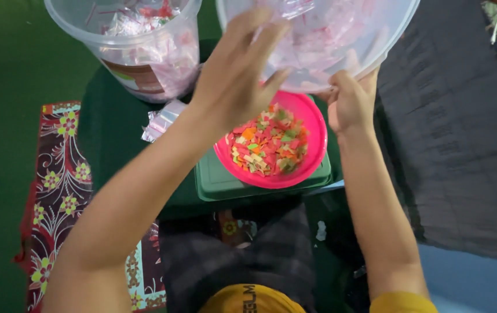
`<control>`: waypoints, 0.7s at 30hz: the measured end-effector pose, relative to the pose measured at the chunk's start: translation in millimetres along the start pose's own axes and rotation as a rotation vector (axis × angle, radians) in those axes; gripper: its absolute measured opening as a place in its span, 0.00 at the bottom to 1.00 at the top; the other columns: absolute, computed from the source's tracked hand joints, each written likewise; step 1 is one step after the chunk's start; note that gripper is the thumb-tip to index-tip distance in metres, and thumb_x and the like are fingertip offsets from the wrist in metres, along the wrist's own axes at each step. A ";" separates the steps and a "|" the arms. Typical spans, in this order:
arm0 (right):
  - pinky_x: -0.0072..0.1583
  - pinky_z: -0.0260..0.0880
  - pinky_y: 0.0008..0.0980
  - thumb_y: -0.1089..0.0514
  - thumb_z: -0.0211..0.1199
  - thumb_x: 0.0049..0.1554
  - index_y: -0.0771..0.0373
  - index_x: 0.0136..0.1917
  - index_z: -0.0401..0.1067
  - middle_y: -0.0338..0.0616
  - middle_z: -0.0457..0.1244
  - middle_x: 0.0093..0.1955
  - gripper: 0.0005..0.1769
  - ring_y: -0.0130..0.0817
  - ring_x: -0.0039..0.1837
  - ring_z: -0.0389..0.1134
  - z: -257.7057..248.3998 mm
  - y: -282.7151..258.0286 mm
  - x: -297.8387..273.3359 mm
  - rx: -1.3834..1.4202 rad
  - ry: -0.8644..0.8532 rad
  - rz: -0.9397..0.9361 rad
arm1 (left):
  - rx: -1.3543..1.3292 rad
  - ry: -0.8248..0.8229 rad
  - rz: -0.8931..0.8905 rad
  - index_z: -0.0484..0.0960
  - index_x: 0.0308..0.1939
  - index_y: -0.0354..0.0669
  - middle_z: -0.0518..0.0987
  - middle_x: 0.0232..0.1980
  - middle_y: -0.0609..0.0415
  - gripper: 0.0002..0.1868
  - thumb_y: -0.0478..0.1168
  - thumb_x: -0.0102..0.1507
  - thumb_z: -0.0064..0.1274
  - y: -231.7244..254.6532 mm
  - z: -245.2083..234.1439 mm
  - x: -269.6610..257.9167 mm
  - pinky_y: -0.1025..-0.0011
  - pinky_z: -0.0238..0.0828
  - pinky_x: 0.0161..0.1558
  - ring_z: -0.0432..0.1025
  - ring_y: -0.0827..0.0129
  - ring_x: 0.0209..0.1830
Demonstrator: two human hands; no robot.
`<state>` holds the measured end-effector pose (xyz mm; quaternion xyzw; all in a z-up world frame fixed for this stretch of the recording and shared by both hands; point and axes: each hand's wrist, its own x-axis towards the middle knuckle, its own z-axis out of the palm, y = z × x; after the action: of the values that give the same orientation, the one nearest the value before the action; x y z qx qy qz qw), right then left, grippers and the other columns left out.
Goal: The person puts pieces of colored snacks into small plastic bags, seals the bags, and places them onto a tray.
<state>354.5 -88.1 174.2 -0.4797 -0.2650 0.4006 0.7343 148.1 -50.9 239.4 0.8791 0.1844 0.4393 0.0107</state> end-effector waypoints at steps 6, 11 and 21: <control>0.30 0.53 0.16 0.78 0.46 0.43 0.51 0.72 0.43 0.49 0.58 0.61 0.47 0.26 0.41 0.61 27.4 -22.8 -60.3 0.010 -0.161 -0.098 | 0.258 -0.483 -0.465 0.59 0.56 0.49 0.69 0.55 0.52 0.49 0.58 0.40 0.72 -36.1 60.3 75.0 0.47 0.66 0.37 0.64 0.50 0.52; 0.46 0.57 0.21 0.79 0.43 0.45 0.43 0.74 0.32 0.57 0.27 0.79 0.51 0.41 0.79 0.34 27.9 -16.5 -84.6 0.065 -0.345 -0.068 | 0.571 -0.831 -0.563 0.23 0.67 0.73 0.31 0.71 0.49 0.71 0.67 0.41 0.69 -32.9 60.4 75.1 0.41 0.66 0.47 0.36 0.26 0.65; 0.51 0.77 0.55 0.79 0.41 0.46 0.44 0.72 0.36 0.47 0.25 0.78 0.48 0.41 0.80 0.22 38.8 -24.1 -105.4 0.051 -0.422 -0.144 | 0.384 -0.623 -0.503 0.64 0.53 0.63 0.41 0.65 0.47 0.38 0.15 0.50 0.37 -51.5 58.0 42.7 0.48 0.70 0.35 0.46 0.35 0.60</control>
<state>275.7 -163.2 211.2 -0.3464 -0.4363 0.4453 0.7010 200.2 19.6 227.3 0.8833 0.4590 0.0948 0.0087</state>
